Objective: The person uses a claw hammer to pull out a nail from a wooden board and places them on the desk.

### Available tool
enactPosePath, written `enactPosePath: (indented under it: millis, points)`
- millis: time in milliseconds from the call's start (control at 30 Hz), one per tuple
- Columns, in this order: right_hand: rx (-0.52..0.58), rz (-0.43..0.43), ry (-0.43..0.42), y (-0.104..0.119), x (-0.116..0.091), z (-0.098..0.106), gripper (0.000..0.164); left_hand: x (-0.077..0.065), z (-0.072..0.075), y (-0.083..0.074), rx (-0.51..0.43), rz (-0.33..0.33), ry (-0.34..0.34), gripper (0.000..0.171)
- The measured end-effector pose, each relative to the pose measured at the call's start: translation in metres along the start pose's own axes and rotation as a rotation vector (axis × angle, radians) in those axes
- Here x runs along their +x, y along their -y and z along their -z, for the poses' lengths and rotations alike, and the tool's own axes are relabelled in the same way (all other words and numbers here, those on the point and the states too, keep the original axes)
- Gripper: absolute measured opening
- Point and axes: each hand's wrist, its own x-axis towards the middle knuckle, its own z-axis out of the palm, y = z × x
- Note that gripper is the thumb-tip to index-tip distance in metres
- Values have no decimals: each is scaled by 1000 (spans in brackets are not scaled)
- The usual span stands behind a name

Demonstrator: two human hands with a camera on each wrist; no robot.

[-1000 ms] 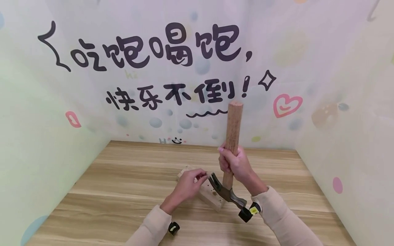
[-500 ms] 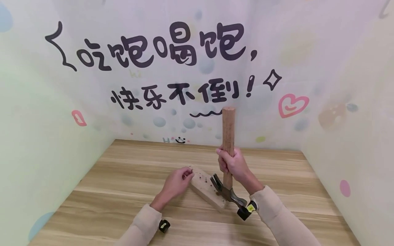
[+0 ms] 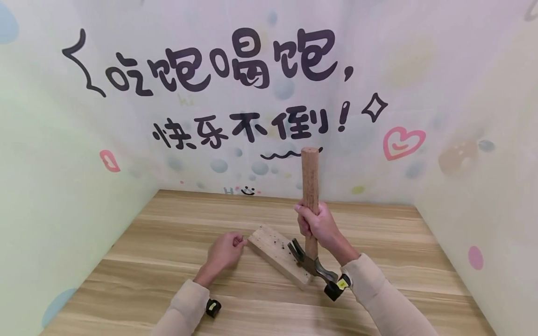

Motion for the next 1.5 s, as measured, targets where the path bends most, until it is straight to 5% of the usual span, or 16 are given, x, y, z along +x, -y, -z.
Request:
enactPosePath:
  millis: [467,1500]
  points:
    - [-5,17,4,0,1,-1,40,-1,7,23,151,116,15,13]
    - [-45,9,22,1,-4,-5,23,1,10,28,161,181,39,8]
